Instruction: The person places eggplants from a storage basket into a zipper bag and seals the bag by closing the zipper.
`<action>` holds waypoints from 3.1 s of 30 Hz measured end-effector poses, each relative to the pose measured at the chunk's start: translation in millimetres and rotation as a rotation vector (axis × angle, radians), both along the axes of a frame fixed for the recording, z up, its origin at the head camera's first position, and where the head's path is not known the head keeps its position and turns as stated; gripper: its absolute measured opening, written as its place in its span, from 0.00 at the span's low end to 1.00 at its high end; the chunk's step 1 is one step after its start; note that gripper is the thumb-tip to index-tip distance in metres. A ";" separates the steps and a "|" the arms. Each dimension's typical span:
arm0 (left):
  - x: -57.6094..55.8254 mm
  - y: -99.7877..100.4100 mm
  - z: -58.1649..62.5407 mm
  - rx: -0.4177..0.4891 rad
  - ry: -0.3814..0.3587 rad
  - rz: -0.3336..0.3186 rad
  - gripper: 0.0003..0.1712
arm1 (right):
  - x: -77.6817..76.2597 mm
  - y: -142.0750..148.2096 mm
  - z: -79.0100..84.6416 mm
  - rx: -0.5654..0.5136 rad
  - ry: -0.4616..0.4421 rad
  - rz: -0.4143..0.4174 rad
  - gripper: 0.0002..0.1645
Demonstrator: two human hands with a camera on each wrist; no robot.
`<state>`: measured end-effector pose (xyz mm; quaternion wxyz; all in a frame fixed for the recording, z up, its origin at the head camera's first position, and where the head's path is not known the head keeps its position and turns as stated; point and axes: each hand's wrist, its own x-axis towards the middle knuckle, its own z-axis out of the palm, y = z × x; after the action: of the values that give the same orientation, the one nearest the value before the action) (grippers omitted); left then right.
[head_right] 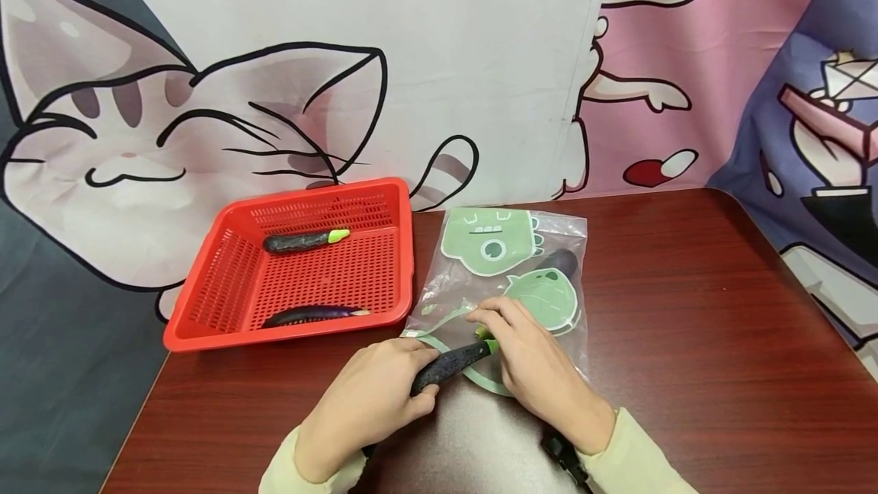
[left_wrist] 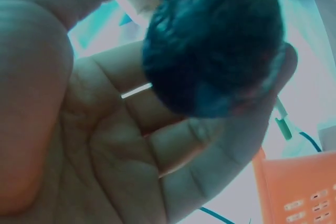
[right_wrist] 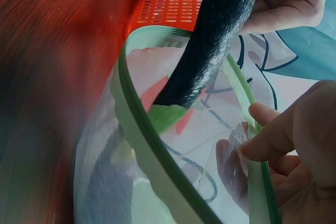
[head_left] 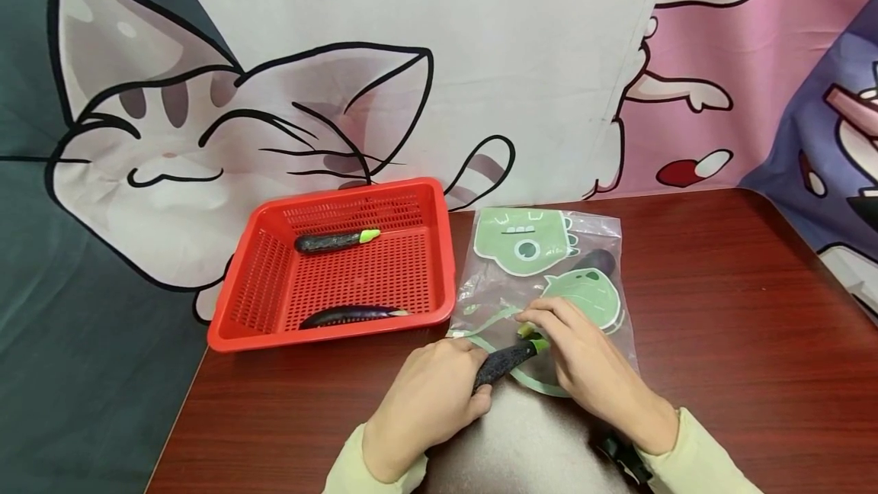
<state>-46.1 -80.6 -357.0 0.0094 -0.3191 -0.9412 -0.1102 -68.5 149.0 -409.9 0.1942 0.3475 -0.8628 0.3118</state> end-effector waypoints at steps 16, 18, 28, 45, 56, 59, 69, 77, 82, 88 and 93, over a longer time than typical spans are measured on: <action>2.4 18.0 -9.2 -0.053 0.197 -0.024 0.12 | 1.3 0.7 0.4 0.011 -0.006 -0.009 0.29; 2.0 20.0 -11.1 -0.044 0.211 -0.029 0.13 | 1.2 0.8 0.3 0.009 -0.005 -0.006 0.29; -4.8 26.5 -19.2 -0.017 0.252 -0.036 0.13 | 0.3 -0.4 -1.8 0.004 0.005 0.000 0.29; -8.9 43.0 -33.3 -0.065 0.349 -0.040 0.16 | 0.4 -0.2 -0.8 -0.003 -0.008 0.009 0.26; -11.1 51.3 -42.8 -0.056 0.393 -0.020 0.17 | 0.6 -1.0 -0.4 -0.011 -0.001 0.003 0.26; -12.0 52.8 -45.1 -0.054 0.398 -0.014 0.18 | 0.5 -0.6 -0.1 -0.010 0.000 0.002 0.26; -15.5 54.9 -47.8 -0.031 0.381 -0.001 0.19 | -0.9 -0.2 -0.8 -0.019 0.025 0.006 0.27; -18.8 56.8 -52.5 0.002 0.349 -0.037 0.15 | 0.0 0.1 1.5 -0.015 -0.002 0.002 0.24; -19.4 58.5 -55.5 0.006 0.345 -0.084 0.15 | 0.0 -0.4 3.8 -0.014 -0.005 0.012 0.24; -19.4 61.2 -60.1 -0.047 0.395 -0.102 0.12 | -0.1 -0.8 4.9 -0.015 -0.006 0.012 0.24; -18.5 63.2 -63.6 -0.072 0.417 -0.117 0.14 | 0.4 -0.5 4.9 -0.016 -0.007 0.009 0.25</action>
<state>-64.6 -17.4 -420.6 0.1862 -0.3892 -0.9021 -0.0087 -68.1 148.4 -404.9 0.1926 0.3484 -0.8594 0.3210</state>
